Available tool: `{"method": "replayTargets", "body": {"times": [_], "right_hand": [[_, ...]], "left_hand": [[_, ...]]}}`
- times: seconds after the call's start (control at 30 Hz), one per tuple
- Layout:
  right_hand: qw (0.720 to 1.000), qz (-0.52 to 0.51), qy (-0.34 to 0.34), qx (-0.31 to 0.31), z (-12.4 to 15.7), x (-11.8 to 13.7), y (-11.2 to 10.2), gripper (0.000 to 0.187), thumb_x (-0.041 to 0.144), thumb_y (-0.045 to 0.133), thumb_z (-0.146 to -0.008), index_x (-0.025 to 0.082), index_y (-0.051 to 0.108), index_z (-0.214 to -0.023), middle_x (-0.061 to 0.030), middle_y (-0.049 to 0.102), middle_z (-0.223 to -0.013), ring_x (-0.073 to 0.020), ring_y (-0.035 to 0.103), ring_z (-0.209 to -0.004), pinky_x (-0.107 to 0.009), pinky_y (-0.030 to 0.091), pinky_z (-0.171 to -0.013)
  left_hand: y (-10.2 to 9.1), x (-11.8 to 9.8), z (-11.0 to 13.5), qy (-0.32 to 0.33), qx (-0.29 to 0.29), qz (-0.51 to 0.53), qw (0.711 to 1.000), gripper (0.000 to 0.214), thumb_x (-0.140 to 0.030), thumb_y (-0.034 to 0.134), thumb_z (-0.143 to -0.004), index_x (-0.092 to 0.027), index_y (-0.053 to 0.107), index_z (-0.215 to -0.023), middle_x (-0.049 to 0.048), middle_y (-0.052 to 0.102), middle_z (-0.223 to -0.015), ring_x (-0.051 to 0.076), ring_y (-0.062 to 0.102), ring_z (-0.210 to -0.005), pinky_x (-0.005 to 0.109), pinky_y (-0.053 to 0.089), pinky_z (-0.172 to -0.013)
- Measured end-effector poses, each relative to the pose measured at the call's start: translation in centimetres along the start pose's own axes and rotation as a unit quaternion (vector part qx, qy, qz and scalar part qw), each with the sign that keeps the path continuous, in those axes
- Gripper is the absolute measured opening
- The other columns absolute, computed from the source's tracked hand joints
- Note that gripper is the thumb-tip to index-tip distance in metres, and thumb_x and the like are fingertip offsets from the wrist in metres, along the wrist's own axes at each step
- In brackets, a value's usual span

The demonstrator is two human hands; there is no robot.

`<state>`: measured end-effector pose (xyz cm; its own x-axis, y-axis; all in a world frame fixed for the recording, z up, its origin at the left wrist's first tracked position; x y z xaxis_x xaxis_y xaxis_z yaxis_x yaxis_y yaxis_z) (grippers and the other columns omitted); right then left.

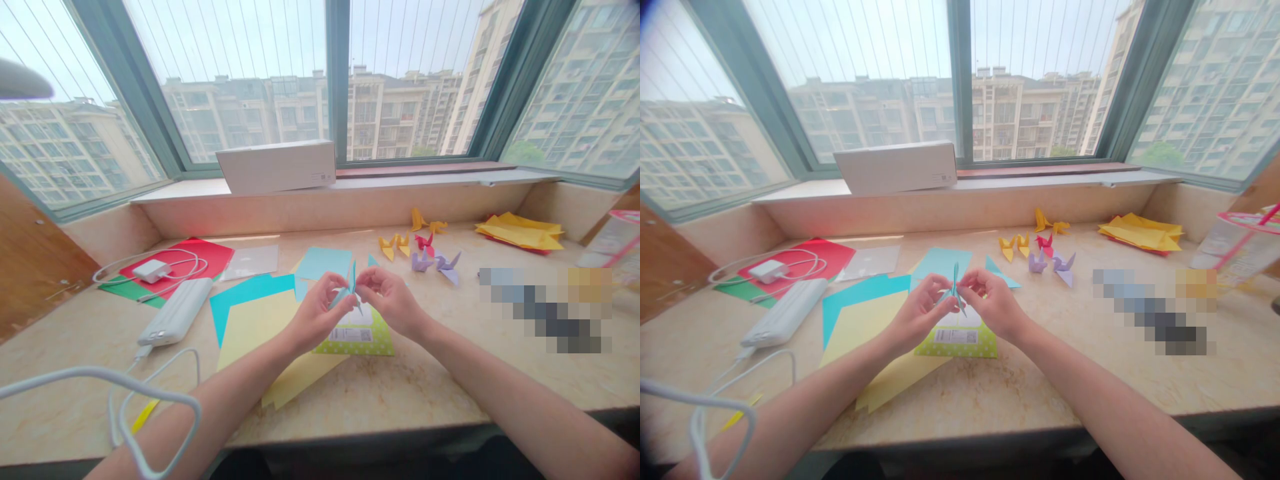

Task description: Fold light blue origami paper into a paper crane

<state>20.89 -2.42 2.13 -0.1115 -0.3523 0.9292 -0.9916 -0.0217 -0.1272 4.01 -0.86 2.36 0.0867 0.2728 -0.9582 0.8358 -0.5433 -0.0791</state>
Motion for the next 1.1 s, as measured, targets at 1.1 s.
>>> {"method": "replayTargets", "body": {"times": [1.1], "right_hand": [[0.999, 0.037, -0.022, -0.019, -0.01, 0.44, -0.73, 0.018, 0.025, 0.062, -0.081, 0.02, 0.062, -0.098, -0.0018, 0.062, -0.086, -0.0125, 0.055, -0.065, -0.027, 0.044, -0.059]], "left_hand": [[0.5, -0.8, 0.57, -0.021, 0.033, -0.139, 0.99, 0.038, -0.043, 0.059, -0.092, -0.022, 0.051, -0.122, 0.0044, 0.068, -0.092, 0.016, 0.065, -0.078, 0.029, 0.049, -0.07]]}}
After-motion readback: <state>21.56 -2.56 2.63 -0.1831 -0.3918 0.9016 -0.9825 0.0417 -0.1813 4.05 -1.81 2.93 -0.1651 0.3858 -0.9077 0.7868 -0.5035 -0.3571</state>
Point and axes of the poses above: each hand's wrist, its own z-axis away from the middle knuckle, its own y-axis out of the palm, x = y × z, the point moved 2 cm from there along -z, towards the middle knuckle
